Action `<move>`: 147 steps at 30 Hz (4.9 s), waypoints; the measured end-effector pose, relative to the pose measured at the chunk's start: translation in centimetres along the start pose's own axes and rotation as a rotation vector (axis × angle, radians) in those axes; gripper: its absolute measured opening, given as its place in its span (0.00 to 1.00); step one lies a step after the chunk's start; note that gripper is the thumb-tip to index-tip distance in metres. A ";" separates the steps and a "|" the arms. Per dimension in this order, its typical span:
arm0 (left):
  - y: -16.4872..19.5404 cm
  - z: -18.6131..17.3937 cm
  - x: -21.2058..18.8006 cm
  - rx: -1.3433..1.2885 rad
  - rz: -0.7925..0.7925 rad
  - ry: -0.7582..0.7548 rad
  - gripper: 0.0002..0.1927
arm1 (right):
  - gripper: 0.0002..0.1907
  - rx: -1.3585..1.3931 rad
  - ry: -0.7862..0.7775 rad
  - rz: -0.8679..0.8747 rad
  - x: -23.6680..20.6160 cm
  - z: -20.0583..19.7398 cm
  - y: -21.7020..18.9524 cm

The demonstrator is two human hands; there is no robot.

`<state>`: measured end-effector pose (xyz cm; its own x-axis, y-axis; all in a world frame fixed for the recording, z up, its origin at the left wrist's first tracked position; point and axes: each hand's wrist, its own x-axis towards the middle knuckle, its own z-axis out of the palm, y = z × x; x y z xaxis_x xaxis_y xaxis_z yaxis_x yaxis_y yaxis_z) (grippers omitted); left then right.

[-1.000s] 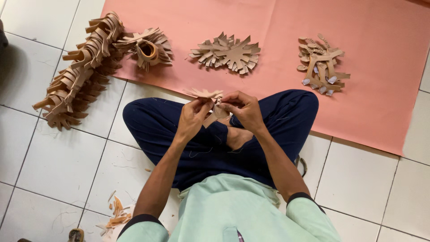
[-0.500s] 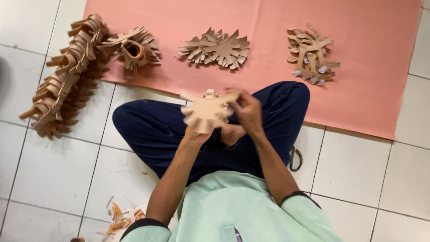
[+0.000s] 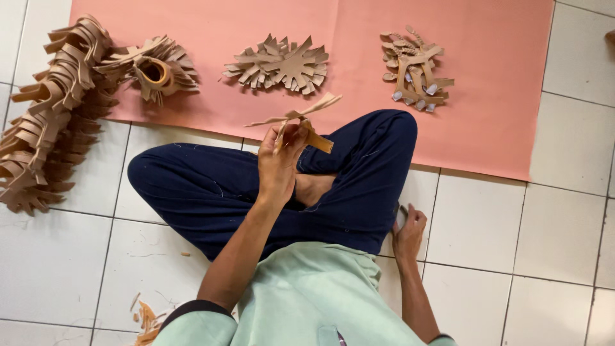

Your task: The person sits cross-legged on the floor and assembles cut leather sandal parts, folding and pressing the leather pieces together by hand and placing finished pieces on a pink mat. They occasionally pick up scissors to trim the leather pieces and set the scissors back down.

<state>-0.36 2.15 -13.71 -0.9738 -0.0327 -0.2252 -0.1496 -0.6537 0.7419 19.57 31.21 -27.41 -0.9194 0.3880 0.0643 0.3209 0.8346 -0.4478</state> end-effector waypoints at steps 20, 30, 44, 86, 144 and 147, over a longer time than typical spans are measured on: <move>6.0 3.6 -5.0 0.294 0.071 -0.093 0.09 | 0.30 0.312 -0.030 -0.648 8.7 -13.1 -15.9; 7.7 2.9 -5.0 0.237 0.097 -0.098 0.14 | 0.29 0.325 -0.050 -0.749 11.5 -11.2 -20.4; 4.0 -4.4 -0.6 -0.275 -0.232 0.117 0.13 | 0.25 0.425 -0.112 -0.626 14.1 -0.3 -21.4; 11.3 -5.2 -1.3 0.790 0.297 0.026 0.16 | 0.13 1.074 -0.444 -0.819 15.3 -0.4 -32.3; 5.3 -11.6 7.2 1.536 0.307 -0.257 0.10 | 0.25 0.597 -0.523 -0.458 11.4 7.1 -27.7; 3.4 -10.3 5.8 1.568 0.238 -0.227 0.10 | 0.24 0.662 -0.501 -0.496 11.9 6.3 -25.2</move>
<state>-4.79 -8.06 -19.01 -0.9822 0.1858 -0.0276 0.1214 0.7399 0.6617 -0.86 12.32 -20.99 -0.9554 -0.2886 0.0622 -0.1820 0.4095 -0.8940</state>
